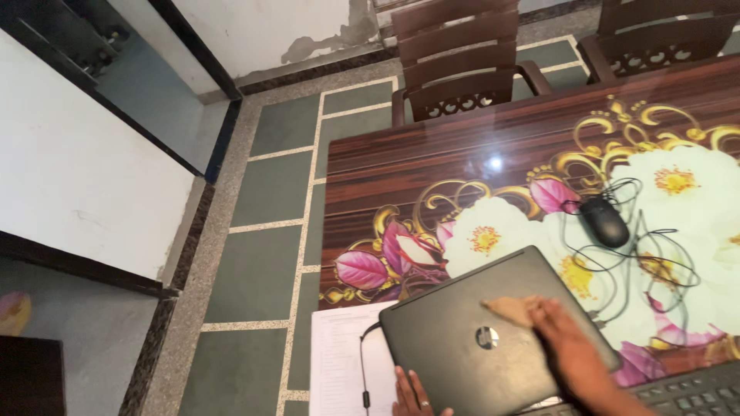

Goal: The person wipes a laptop, keyboard, and papers on a table using a cloth. They then untangle a mouse cable and plug it into the laptop.

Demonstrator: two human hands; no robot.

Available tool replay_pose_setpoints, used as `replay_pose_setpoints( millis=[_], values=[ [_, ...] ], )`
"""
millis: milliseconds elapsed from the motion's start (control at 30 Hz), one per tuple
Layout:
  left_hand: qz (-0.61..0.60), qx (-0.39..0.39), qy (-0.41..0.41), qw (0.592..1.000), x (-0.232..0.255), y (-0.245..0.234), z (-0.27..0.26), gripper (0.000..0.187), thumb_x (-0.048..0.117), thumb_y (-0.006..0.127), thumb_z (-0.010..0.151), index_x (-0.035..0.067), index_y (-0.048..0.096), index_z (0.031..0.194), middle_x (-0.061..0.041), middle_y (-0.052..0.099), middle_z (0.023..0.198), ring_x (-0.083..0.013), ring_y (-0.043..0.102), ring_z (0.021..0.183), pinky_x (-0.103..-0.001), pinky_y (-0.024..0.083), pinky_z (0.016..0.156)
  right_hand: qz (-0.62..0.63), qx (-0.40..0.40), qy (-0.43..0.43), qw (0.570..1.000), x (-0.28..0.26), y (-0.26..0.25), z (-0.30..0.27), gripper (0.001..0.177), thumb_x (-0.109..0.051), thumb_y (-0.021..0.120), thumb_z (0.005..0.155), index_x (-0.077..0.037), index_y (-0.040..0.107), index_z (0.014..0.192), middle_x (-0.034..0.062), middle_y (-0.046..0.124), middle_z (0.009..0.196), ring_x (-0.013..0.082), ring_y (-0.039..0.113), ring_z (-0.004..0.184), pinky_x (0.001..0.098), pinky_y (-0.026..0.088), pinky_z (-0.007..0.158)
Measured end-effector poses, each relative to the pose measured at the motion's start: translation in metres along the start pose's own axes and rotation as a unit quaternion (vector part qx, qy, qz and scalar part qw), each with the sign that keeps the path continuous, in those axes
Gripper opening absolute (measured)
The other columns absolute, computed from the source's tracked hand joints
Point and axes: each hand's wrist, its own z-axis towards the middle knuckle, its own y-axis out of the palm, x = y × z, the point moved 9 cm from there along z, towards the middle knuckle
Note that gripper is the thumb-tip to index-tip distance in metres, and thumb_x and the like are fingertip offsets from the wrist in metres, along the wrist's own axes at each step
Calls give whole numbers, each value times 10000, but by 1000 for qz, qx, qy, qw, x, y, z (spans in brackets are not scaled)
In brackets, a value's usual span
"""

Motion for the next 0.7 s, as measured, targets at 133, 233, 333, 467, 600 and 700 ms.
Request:
replay_pose_setpoints(
  millis=[133,233,333,467,600,700],
  values=[
    [49,41,22,998,1,-10,12,1099,829,54,876,-47,496,1371,-337,510,1397,-454,653,1084,-526,529,743,-14,-171,115,978,-25,82,-9,445,-120,435,960,-121,544,1391,155,533,1460,325,488,1399,437,377,1172],
    [75,47,-31,996,4,-16,8,1051,800,52,862,-9,504,1359,-270,524,1399,-453,658,1080,-539,541,852,55,-180,93,978,-44,79,-7,435,-152,505,936,-113,565,1365,158,546,1403,339,509,1328,454,403,1105],
    [41,103,-32,993,4,-25,15,978,729,60,943,-21,475,1413,-265,492,1451,-464,627,1142,-524,528,954,126,-136,3,983,-60,36,-14,434,-183,575,912,-105,586,1339,161,559,1347,353,530,1258,472,430,1039],
    [3,132,-7,991,10,-27,35,926,694,123,968,-30,436,1453,-275,431,1490,-476,556,1199,-526,489,1000,126,-79,-84,985,-72,-27,-6,447,-224,668,880,-93,614,1304,165,577,1271,373,558,1165,495,465,951],
    [1,87,-20,996,27,-20,46,905,687,204,947,-24,403,1471,-271,373,1513,-485,482,1237,-541,449,1024,58,-108,-145,982,-44,-39,-1,458,-220,703,861,-74,619,1286,168,532,1322,385,488,1170,509,428,944],
    [2,29,-36,999,33,-18,66,899,681,265,931,-19,378,1484,-269,330,1531,-492,426,1266,-553,419,1042,56,-103,-195,974,-30,-10,-20,459,-164,698,829,-64,629,1271,159,531,1292,385,490,1164,484,440,964]
  ],
)
